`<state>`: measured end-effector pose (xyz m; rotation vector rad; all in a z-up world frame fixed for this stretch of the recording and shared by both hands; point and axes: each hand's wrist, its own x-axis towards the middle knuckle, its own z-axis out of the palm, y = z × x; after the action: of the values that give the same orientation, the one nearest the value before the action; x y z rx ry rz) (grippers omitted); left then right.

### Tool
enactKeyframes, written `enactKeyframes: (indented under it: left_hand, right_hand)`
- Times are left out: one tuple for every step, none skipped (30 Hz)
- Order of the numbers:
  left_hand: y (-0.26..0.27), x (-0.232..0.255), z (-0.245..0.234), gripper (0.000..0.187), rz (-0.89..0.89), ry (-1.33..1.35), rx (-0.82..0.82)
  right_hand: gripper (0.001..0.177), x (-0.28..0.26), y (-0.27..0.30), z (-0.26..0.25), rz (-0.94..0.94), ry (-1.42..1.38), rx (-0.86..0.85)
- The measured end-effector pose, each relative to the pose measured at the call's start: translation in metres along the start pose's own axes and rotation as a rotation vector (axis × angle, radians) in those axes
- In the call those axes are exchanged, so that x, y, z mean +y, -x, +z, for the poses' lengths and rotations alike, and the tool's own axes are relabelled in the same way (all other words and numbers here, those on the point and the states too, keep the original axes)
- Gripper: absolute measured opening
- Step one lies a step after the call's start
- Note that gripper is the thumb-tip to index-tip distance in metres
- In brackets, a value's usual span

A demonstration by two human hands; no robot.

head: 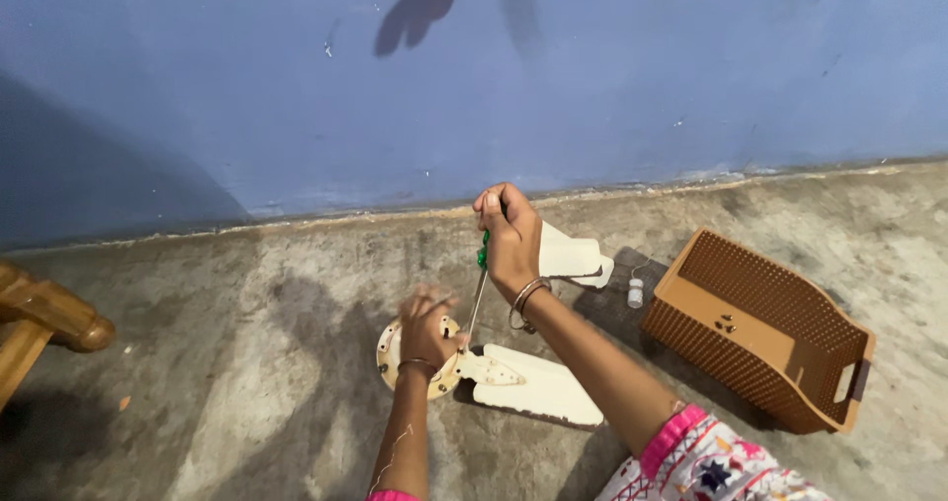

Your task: The person uses a screwdriver to remove screws from the central hub of an electric fan, detaching the fan blades one by one. The removed screws are placed into a nearby basket.

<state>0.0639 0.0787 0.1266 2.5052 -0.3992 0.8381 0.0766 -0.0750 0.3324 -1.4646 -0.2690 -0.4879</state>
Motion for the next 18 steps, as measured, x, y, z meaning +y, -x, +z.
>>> enactKeyframes:
  left_hand:
    - [0.000, -0.004, 0.004, 0.092, -0.108, -0.110, -0.109]
    - [0.003, -0.010, 0.009, 0.115, -0.219, -0.222, -0.220]
    - [0.006, -0.017, 0.015, 0.139, -0.331, -0.335, -0.330]
    - [0.011, -0.023, 0.022, 0.133, -0.461, -0.112, -0.359]
    - [0.017, -0.029, 0.030, 0.129, -0.585, 0.114, -0.386]
    - [0.024, -0.033, 0.040, 0.128, -0.701, 0.344, -0.414]
    - [0.029, -0.037, 0.049, 0.124, -0.675, 0.418, -0.351]
    - [0.032, -0.041, 0.057, 0.120, -0.648, 0.490, -0.286]
    - [0.034, -0.045, 0.061, 0.116, -0.620, 0.562, -0.220]
    - [0.035, -0.046, 0.064, 0.120, -0.636, 0.577, -0.232]
    - [0.036, -0.046, 0.063, 0.123, -0.651, 0.593, -0.244]
    - [0.039, -0.044, 0.059, 0.126, -0.669, 0.606, -0.258]
    - [0.041, -0.039, 0.053, 0.133, -0.652, 0.502, -0.240]
    - [0.040, -0.030, 0.048, 0.142, -0.628, 0.402, -0.219]
    - [0.039, -0.021, 0.042, 0.151, -0.602, 0.302, -0.199]
    - [0.039, -0.011, 0.036, 0.155, -0.573, 0.215, -0.215]
    - [0.039, -0.003, 0.029, 0.158, -0.543, 0.129, -0.231]
    - [0.040, 0.004, 0.023, 0.163, -0.517, 0.041, -0.245]
  right_hand:
    - [0.028, 0.001, -0.003, 0.000, -0.001, 0.006, 0.021]
    - [0.028, 0.003, -0.003, 0.000, 0.004, 0.011, 0.042]
    - [0.029, 0.006, -0.004, 0.001, 0.008, 0.015, 0.063]
    - [0.031, 0.008, -0.005, 0.001, 0.000, -0.029, 0.065]
    - [0.032, 0.011, -0.006, 0.001, -0.008, -0.072, 0.067]
    - [0.033, 0.014, -0.007, 0.000, -0.015, -0.114, 0.069]
    - [0.034, 0.017, -0.007, -0.002, -0.030, -0.144, 0.065]
    - [0.034, 0.020, -0.007, -0.001, -0.047, -0.176, 0.061]
    - [0.034, 0.022, -0.008, -0.001, -0.063, -0.207, 0.056]
    - [0.034, 0.024, -0.009, -0.001, -0.065, -0.231, 0.057]
    - [0.034, 0.026, -0.010, -0.002, -0.068, -0.254, 0.057]
    - [0.034, 0.029, -0.009, -0.001, -0.066, -0.279, 0.059]
    - [0.034, 0.032, -0.007, 0.000, -0.066, -0.287, 0.064]
    - [0.034, 0.033, -0.008, -0.002, -0.070, -0.294, 0.070]
    - [0.035, 0.035, -0.009, -0.003, -0.074, -0.300, 0.076]
    - [0.034, 0.037, -0.010, -0.005, -0.069, -0.332, 0.083]
    - [0.033, 0.039, -0.011, -0.006, -0.065, -0.365, 0.090]
    - [0.032, 0.041, -0.011, -0.008, -0.058, -0.399, 0.093]
